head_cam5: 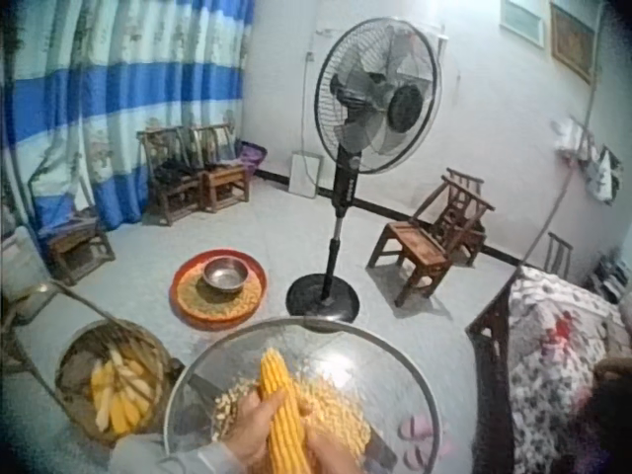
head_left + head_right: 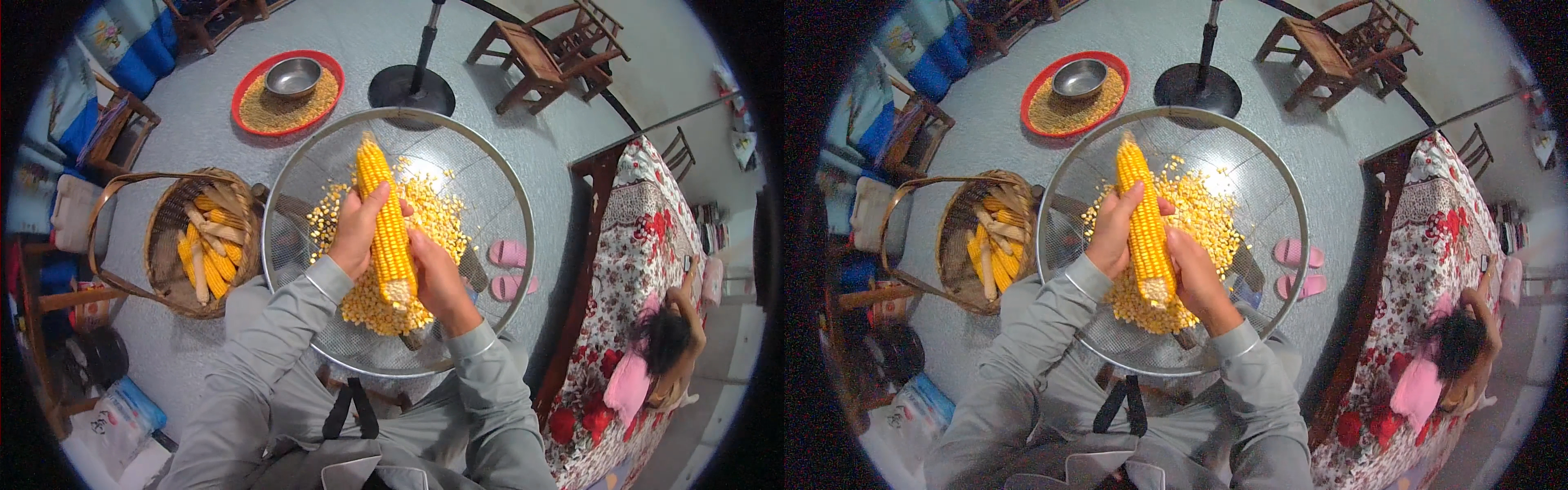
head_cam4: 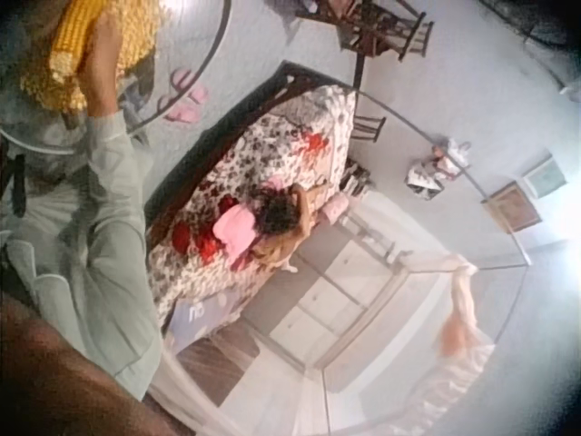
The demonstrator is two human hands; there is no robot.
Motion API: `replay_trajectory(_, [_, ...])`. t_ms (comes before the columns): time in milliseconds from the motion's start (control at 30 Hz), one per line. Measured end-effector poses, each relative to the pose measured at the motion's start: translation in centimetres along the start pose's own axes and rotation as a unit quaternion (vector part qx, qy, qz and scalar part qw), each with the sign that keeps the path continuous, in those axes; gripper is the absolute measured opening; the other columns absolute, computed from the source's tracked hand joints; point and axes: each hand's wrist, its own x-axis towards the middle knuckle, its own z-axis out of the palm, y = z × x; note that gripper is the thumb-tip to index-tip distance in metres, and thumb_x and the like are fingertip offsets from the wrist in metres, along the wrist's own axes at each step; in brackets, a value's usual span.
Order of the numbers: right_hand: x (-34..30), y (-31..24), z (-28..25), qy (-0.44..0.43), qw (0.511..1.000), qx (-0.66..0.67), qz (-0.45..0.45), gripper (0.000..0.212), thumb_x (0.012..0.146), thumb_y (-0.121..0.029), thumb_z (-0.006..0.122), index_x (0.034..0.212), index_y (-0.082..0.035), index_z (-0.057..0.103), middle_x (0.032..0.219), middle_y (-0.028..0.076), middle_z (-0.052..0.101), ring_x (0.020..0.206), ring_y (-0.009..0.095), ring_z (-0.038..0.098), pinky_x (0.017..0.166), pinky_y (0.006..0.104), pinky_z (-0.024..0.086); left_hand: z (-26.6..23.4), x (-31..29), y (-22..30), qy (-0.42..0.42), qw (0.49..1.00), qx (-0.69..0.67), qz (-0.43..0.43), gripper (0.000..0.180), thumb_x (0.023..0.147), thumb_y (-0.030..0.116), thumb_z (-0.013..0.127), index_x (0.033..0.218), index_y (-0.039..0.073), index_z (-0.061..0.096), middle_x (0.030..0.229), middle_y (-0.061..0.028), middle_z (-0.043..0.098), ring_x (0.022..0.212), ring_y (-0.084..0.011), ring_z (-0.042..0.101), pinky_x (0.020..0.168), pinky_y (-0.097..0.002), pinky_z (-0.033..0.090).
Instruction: The person shells corn kernels from a corn cob by hand over a round mesh sieve, takes another corn cob from a basket, and removes kernels from the cob into the sieve.
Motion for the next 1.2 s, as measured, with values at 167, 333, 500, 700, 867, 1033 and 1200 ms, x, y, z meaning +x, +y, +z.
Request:
replay_trajectory(167, [-2.2,0.8,0.1,-0.054,0.995,-0.019,0.078,0.044,0.102,-0.031,0.045,0.136,-0.003,0.041,0.114,0.007,0.058,0.098,0.017,0.06,0.075,0.0372,0.057,-0.8,0.8,0.6,0.06,0.994,-0.036,0.078,0.029,0.099,0.029,0.054,0.113,0.005,0.045,0.093,-0.0101,0.06,0.078,-0.0213,0.065,0.069,-0.0354,0.056])
replay_trajectory(333, [-1.6,1.7,-0.3,-0.072,0.994,-0.02,0.082,0.042,0.102,-0.028,0.046,0.135,-0.003,0.04,0.112,0.008,0.057,0.095,0.017,0.06,0.073,0.0362,0.057,-0.4,0.7,0.5,0.067,0.994,-0.039,0.077,0.029,0.099,0.028,0.055,0.113,0.005,0.045,0.091,-0.0091,0.059,0.075,-0.0204,0.064,0.068,-0.0351,0.056])
replay_trajectory(500, [-1.9,1.1,-0.1,-0.118,0.991,-0.013,0.062,0.044,0.101,-0.022,0.049,0.138,-0.002,0.037,0.114,0.008,0.056,0.098,0.017,0.059,0.079,0.0363,0.057,-0.4,0.8,0.7,0.074,0.994,-0.033,0.068,0.031,0.099,0.03,0.055,0.113,0.005,0.045,0.09,-0.0083,0.058,0.074,-0.019,0.063,0.067,-0.0335,0.055])
replay_trajectory(700, [-2.1,1.0,0.6,-0.097,0.993,-0.029,0.065,0.051,0.097,-0.023,0.056,0.139,-0.002,0.036,0.119,0.008,0.055,0.103,0.018,0.059,0.082,0.0382,0.057,-0.5,0.8,0.5,0.063,0.993,-0.029,0.09,0.029,0.097,0.026,0.058,0.112,0.006,0.045,0.09,-0.0073,0.058,0.074,-0.0171,0.063,0.066,-0.0315,0.054])
replay_trajectory(867, [-1.4,1.5,0.1,-0.055,0.993,-0.068,0.076,0.048,0.096,-0.02,0.058,0.136,-0.002,0.039,0.116,0.007,0.055,0.1,0.018,0.06,0.076,0.0359,0.059,-0.3,0.7,0.2,0.074,0.992,-0.004,0.099,0.028,0.097,0.024,0.06,0.112,0.006,0.045,0.09,-0.007,0.058,0.073,-0.0167,0.062,0.066,-0.0309,0.054])
replay_trajectory(1033, [-1.8,0.7,0.5,-0.083,0.993,-0.047,0.075,0.048,0.094,-0.021,0.062,0.134,-0.002,0.042,0.116,0.008,0.055,0.098,0.018,0.061,0.075,0.0354,0.061,-0.3,0.7,0.5,0.074,0.993,-0.016,0.089,0.029,0.097,0.024,0.06,0.113,0.006,0.044,0.09,-0.0068,0.058,0.073,-0.0164,0.062,0.066,-0.0307,0.054])
replay_trajectory(1200, [-1.4,1.8,0.0,-0.046,0.98,-0.192,0.032,0.051,0.092,-0.027,0.066,0.13,-0.001,0.046,0.11,0.007,0.059,0.096,0.014,0.06,0.075,0.032,0.057,0.0,0.4,0.2,0.087,0.992,0.013,0.094,0.032,0.095,0.019,0.063,0.116,0.003,0.044,0.098,-0.0062,0.056,0.078,-0.0137,0.061,0.067,-0.0284,0.053])
